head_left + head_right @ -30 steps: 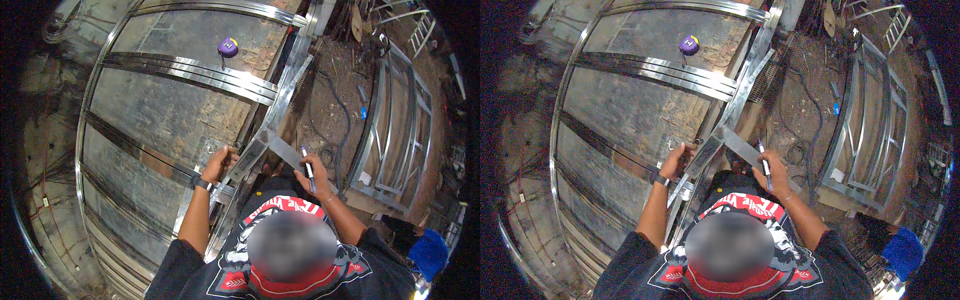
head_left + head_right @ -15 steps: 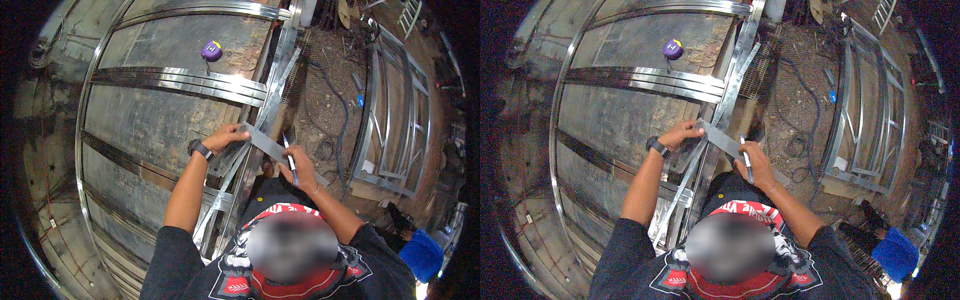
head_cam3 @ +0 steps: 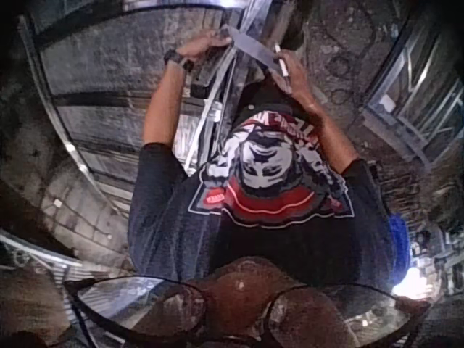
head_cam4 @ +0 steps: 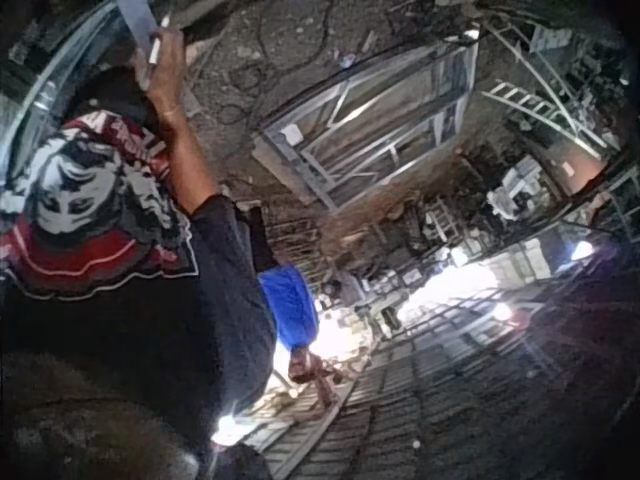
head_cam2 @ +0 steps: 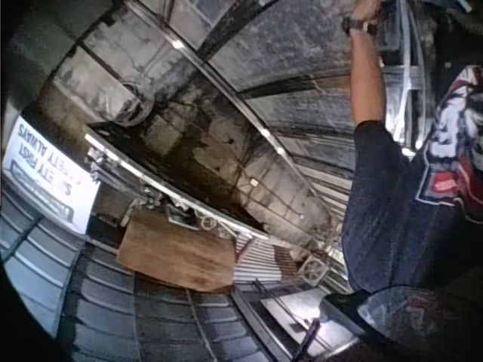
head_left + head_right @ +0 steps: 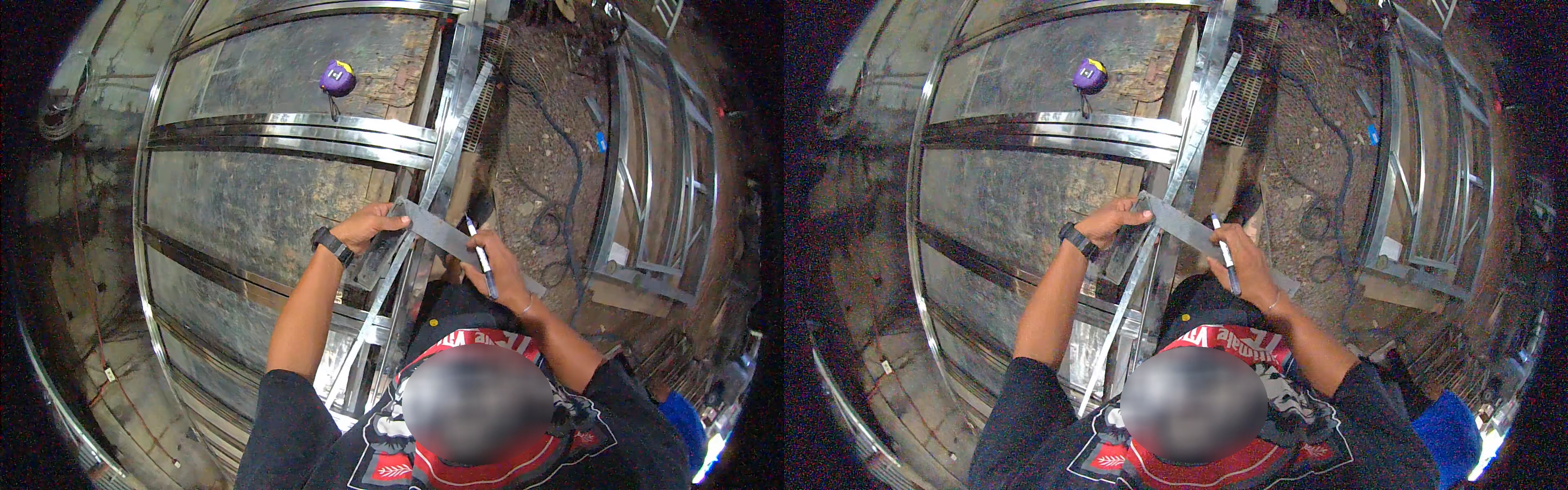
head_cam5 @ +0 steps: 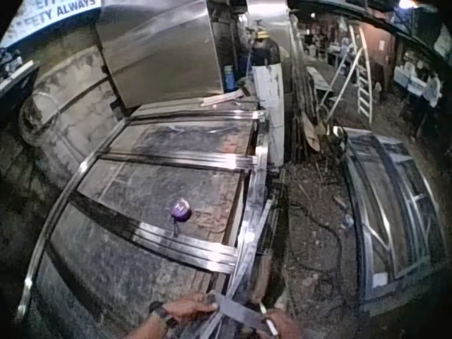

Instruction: The person uses a try square and a marker to draw lines on metal frame pieces placed on a workbench. The person repeatedly positions the square and marks along its edge to create straight reference lines on the metal.

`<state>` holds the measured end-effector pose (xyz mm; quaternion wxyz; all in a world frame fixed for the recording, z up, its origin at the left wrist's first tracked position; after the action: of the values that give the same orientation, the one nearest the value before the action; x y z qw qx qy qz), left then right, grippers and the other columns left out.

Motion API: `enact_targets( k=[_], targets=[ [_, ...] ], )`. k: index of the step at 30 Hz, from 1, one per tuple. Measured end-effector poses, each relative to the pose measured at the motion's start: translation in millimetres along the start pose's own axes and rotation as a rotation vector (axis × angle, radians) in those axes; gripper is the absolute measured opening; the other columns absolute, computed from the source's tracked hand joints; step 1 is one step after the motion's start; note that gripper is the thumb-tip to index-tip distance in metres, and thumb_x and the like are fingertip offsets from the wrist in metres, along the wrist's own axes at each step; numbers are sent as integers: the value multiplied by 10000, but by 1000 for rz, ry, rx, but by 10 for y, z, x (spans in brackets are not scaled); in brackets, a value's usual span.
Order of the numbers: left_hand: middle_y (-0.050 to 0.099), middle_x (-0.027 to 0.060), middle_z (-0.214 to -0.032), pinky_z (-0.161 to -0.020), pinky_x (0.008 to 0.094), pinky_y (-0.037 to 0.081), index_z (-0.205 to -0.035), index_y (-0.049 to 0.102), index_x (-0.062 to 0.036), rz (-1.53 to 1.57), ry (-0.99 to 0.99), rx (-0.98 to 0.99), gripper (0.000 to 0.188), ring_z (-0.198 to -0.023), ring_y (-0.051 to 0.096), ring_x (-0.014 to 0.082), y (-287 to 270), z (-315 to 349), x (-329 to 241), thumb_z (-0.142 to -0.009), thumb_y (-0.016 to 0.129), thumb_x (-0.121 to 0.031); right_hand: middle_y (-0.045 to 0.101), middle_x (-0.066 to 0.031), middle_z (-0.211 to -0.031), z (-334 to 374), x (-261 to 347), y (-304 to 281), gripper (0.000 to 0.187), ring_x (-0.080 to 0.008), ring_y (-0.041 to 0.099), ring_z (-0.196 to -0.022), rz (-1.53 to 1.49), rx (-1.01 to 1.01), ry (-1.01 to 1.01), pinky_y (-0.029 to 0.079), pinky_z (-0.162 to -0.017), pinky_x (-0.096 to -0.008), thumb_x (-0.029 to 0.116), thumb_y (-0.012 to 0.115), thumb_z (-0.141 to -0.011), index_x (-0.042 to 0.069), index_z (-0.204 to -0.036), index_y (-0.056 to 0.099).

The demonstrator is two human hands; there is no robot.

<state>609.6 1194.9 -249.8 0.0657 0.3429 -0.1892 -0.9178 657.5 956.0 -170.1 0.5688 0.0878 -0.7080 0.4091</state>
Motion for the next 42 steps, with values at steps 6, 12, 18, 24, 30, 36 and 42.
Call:
enact_targets(
  k=[6,12,18,24,30,36,42],
  targets=[
    [756,101,-1109,-868,376,622,-1257,656,-22,207,-68,63,388,-918,769,225,158,74,-123,-975,757,-268,594,-195,-1164,-86,-1,-52,423,-433,611,-1106,-12,48,-30,521,-938,-471,116,748,-854,54,-1224,553],
    [759,116,-1077,-840,426,638,-1243,651,-6,87,3,41,412,-921,774,260,201,75,-246,-957,778,-274,585,-191,-1193,-94,10,-41,431,-443,603,-1119,-7,75,3,516,-947,-469,128,748,-860,60,-1235,545],
    [764,102,-1058,-853,340,584,-1192,684,-23,-26,59,-80,353,-878,749,200,69,-5,-192,-947,786,-256,579,-197,-1216,-86,-30,-37,456,-438,597,-1140,-11,103,-14,510,-963,-468,140,757,-861,56,-1253,539],
    [771,99,-1028,-847,326,574,-1166,691,-25,14,56,-30,302,-869,744,185,204,50,-279,-946,774,-215,583,-199,-1222,-101,-1,-86,464,-440,591,-1153,5,71,-10,498,-995,-476,141,765,-855,47,-1251,543],
    [767,113,-971,-772,376,625,-1159,660,-2,68,61,-100,294,-851,760,225,213,76,-298,-936,759,-166,589,-205,-1204,-95,-5,-65,444,-436,589,-1146,22,56,-28,495,-995,-470,119,763,-844,46,-1226,549],
    [751,137,-992,-745,391,635,-1140,652,-9,108,59,-137,301,-809,764,241,202,95,-265,-901,783,-136,601,-204,-1177,-122,-38,-86,420,-437,598,-1118,19,46,-29,495,-991,-474,116,752,-851,46,-1216,558],
    [736,133,-963,-753,389,638,-1127,635,-6,72,64,-131,296,-820,765,252,218,94,-305,-882,773,-95,613,-201,-1205,-105,-25,-85,407,-433,603,-1146,50,41,-54,498,-991,-483,127,743,-861,53,-1219,567]
  ],
)
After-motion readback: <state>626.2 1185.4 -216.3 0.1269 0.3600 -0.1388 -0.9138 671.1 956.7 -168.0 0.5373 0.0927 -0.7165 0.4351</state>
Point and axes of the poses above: each hand's wrist, its own z-axis away from the middle knuckle, its own y-axis out of the palm, x = y × z, the point moved 9 cm from there along -z, towards the middle knuckle
